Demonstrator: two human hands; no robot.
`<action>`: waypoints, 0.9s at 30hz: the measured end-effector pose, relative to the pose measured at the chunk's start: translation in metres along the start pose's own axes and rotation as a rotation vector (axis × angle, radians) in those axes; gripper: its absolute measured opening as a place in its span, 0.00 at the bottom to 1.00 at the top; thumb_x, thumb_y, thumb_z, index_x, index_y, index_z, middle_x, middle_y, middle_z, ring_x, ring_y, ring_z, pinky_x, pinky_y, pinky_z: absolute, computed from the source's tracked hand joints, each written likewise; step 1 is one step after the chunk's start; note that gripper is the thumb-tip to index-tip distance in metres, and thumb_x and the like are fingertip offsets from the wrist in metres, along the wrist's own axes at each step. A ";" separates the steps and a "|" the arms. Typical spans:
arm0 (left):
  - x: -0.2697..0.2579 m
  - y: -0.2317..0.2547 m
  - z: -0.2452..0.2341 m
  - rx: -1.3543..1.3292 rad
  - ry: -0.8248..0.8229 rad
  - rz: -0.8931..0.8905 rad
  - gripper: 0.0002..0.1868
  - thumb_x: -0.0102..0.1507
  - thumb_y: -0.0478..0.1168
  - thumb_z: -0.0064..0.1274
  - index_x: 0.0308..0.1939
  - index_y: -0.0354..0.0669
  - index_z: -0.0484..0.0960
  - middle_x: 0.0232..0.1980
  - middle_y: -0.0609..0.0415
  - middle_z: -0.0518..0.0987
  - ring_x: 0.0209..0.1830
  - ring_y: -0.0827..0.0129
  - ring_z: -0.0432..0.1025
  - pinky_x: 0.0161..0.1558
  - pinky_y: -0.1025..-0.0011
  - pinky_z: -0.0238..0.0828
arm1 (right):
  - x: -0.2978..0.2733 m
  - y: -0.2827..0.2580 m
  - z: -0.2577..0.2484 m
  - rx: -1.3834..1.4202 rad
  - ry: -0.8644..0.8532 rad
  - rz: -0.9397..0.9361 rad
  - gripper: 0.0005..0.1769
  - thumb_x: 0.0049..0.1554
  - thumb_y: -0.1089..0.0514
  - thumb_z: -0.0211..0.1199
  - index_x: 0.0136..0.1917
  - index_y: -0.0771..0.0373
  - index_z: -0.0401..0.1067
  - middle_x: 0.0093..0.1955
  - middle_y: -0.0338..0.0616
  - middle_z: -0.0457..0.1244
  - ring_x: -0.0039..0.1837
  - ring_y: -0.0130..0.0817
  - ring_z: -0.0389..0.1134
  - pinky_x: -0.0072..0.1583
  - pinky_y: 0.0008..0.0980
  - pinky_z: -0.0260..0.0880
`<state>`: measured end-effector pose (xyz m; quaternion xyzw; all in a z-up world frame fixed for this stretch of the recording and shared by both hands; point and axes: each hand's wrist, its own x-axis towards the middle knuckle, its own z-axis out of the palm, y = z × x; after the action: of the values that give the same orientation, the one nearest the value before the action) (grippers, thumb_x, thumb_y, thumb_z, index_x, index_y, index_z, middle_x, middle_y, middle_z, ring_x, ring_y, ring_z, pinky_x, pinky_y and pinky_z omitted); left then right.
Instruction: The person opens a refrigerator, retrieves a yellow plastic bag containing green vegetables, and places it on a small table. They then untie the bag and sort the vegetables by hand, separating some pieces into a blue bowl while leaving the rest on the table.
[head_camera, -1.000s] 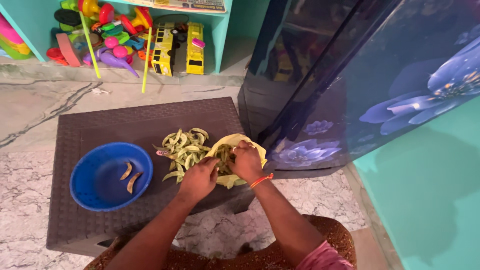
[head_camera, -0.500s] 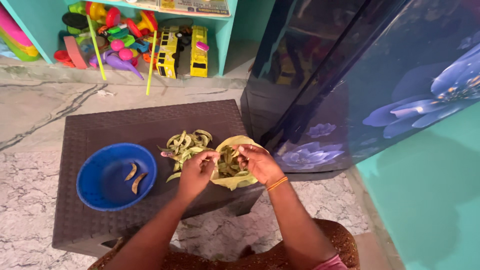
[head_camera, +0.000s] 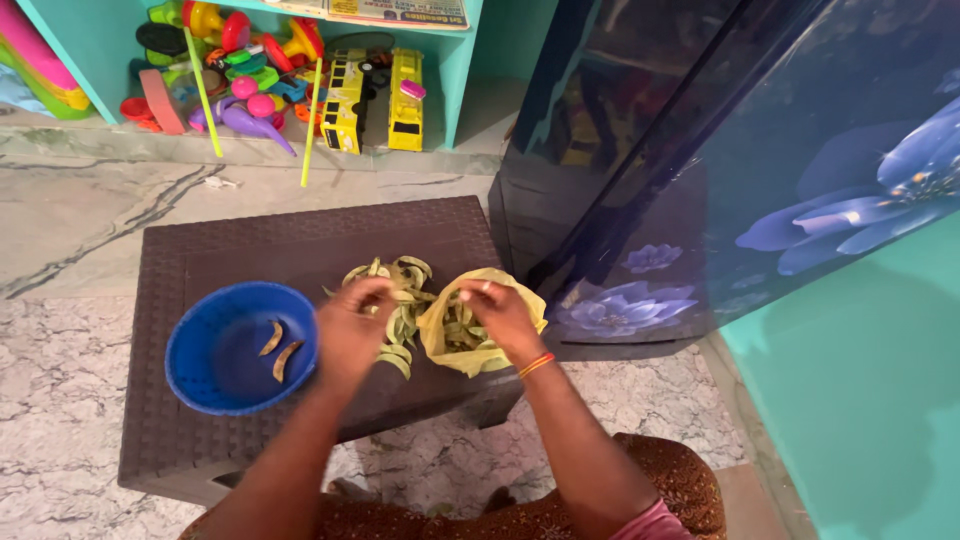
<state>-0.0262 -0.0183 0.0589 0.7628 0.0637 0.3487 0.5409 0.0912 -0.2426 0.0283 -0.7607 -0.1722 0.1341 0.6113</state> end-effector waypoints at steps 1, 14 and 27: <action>0.008 -0.008 -0.019 0.184 0.050 0.056 0.10 0.60 0.34 0.61 0.46 0.46 0.85 0.42 0.54 0.86 0.38 0.69 0.80 0.41 0.71 0.76 | 0.003 0.003 -0.006 -0.168 0.093 -0.057 0.10 0.60 0.57 0.67 0.53 0.63 0.80 0.42 0.40 0.70 0.42 0.26 0.68 0.46 0.30 0.69; 0.021 -0.020 -0.072 0.969 0.185 0.034 0.14 0.65 0.48 0.62 0.44 0.41 0.86 0.48 0.44 0.83 0.52 0.47 0.75 0.56 0.53 0.70 | -0.012 0.031 -0.040 -0.628 0.364 -0.296 0.10 0.52 0.68 0.60 0.43 0.62 0.80 0.47 0.49 0.72 0.50 0.47 0.74 0.52 0.39 0.74; -0.035 0.014 0.057 0.321 -0.505 0.315 0.08 0.57 0.38 0.60 0.40 0.45 0.85 0.42 0.53 0.81 0.48 0.56 0.75 0.50 0.58 0.69 | -0.023 0.005 -0.019 -1.114 0.352 -0.354 0.09 0.44 0.51 0.73 0.30 0.57 0.81 0.39 0.47 0.68 0.46 0.51 0.69 0.49 0.48 0.70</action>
<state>-0.0218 -0.0851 0.0457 0.9011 -0.1368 0.2133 0.3519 0.0791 -0.2700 0.0268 -0.9366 -0.2368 -0.2074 0.1538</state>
